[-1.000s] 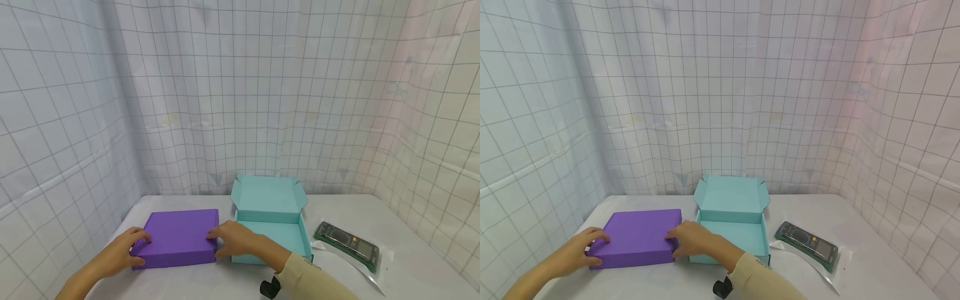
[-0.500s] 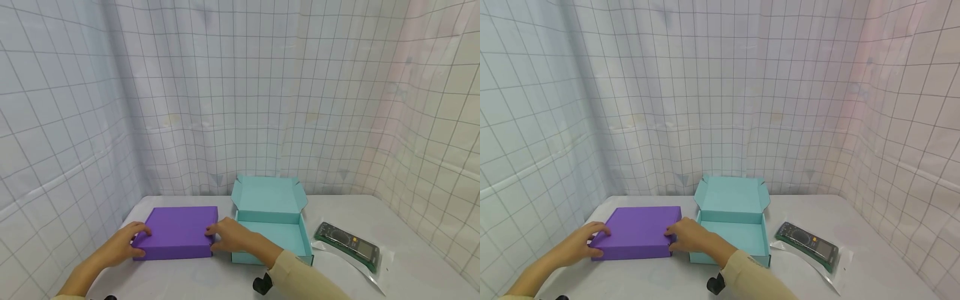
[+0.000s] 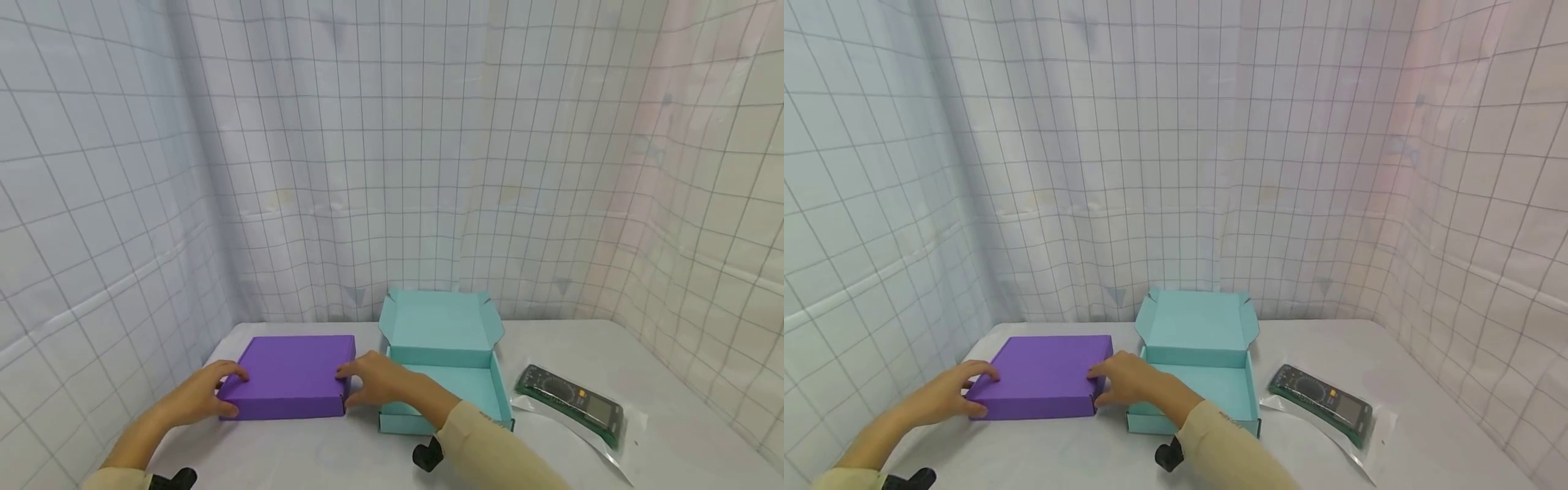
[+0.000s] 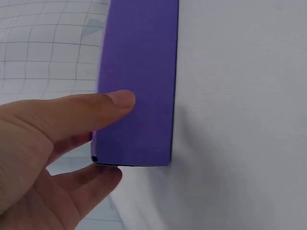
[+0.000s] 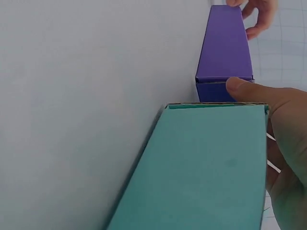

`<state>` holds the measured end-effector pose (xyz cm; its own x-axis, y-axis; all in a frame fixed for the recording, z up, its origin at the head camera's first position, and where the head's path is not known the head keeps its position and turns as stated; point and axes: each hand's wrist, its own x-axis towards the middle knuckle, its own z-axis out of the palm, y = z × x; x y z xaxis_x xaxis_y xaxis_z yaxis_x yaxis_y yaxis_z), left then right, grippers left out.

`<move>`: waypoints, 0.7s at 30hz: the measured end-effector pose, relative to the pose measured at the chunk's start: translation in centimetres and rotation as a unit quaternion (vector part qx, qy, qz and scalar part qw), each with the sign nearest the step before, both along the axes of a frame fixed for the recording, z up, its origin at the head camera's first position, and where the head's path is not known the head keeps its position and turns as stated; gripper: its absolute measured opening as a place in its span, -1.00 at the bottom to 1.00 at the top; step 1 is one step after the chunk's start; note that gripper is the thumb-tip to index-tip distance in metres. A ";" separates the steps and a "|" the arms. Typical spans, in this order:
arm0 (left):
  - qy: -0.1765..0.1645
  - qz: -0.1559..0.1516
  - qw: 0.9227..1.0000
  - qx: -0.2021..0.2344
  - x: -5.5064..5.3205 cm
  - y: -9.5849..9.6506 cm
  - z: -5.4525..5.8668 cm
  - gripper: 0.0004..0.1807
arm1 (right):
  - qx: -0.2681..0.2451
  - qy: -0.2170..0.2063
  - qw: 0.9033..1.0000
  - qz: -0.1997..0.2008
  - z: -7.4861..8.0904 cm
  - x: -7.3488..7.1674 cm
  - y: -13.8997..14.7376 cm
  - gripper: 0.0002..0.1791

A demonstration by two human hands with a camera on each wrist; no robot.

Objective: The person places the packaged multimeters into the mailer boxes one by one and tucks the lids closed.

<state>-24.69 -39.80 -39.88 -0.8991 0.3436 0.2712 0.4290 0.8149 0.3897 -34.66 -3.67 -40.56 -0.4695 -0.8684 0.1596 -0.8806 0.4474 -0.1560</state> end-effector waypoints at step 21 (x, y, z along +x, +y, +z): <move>-0.017 -0.006 0.996 0.087 -0.8 3.9 4.6 -0.27 | -0.100 -0.091 0.990 -0.028 4.1 -1.6 6.2 -0.33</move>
